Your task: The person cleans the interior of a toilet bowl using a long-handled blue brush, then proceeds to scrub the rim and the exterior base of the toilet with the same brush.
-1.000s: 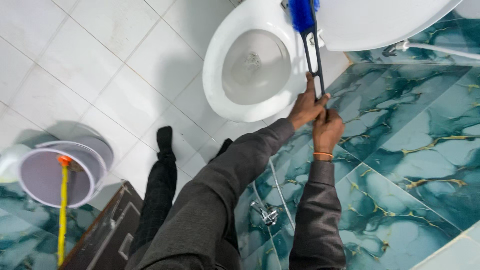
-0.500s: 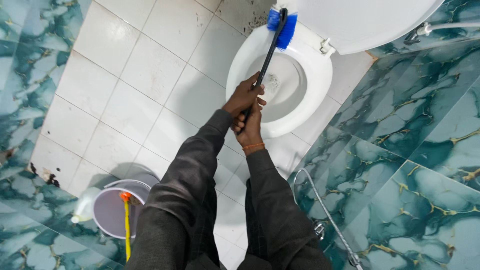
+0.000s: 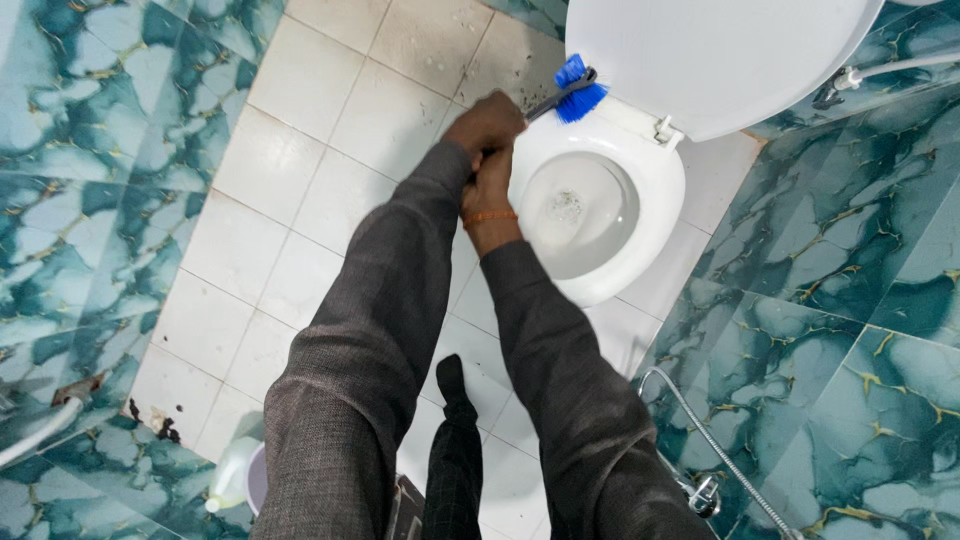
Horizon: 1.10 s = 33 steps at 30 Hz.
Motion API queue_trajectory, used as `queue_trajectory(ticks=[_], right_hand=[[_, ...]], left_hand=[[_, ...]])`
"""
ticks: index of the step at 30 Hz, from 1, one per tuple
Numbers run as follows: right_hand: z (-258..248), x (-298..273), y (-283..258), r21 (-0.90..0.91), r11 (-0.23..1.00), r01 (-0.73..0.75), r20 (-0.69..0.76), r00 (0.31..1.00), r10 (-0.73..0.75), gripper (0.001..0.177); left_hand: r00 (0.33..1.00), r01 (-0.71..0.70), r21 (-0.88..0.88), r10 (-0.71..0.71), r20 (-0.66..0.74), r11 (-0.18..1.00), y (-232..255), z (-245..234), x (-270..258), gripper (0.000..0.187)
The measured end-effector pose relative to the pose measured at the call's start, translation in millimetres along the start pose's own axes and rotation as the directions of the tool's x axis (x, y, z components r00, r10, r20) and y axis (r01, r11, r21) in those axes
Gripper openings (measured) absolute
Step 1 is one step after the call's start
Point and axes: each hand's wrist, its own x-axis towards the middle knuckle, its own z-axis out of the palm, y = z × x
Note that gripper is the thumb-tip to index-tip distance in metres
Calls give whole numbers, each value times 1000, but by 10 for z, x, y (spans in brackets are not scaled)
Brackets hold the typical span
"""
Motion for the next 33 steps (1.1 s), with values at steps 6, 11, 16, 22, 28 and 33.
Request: queue_trajectory(ticks=[6, 11, 16, 22, 28, 33], right_hand=[[755, -524, -217, 54, 988, -144, 237, 963, 128, 48], [790, -904, -161, 33, 991, -127, 332, 937, 109, 48], [97, -488, -139, 12, 994, -110, 66, 992, 109, 54], [-112, -195, -343, -35, 979, -203, 112, 972, 205, 55], [907, -960, -450, -127, 982, -143, 309, 935, 176, 55], [793, -1645, -556, -209, 978, -19, 406, 908, 105, 60]], left_hand=[[953, -17, -76, -7, -302, 997, 610, -1076, -493, 31], [954, -112, -92, 81, -288, 990, 735, -1214, -850, 25], [981, 145, -219, -169, -93, 965, 314, -170, -466, 31], [983, 63, -279, -109, -151, 958, 135, 136, -226, 24], [896, -225, -230, 108, -431, 947, 688, -1216, -750, 26], [856, -332, -187, 212, -471, 924, 1148, -1190, -1268, 24]])
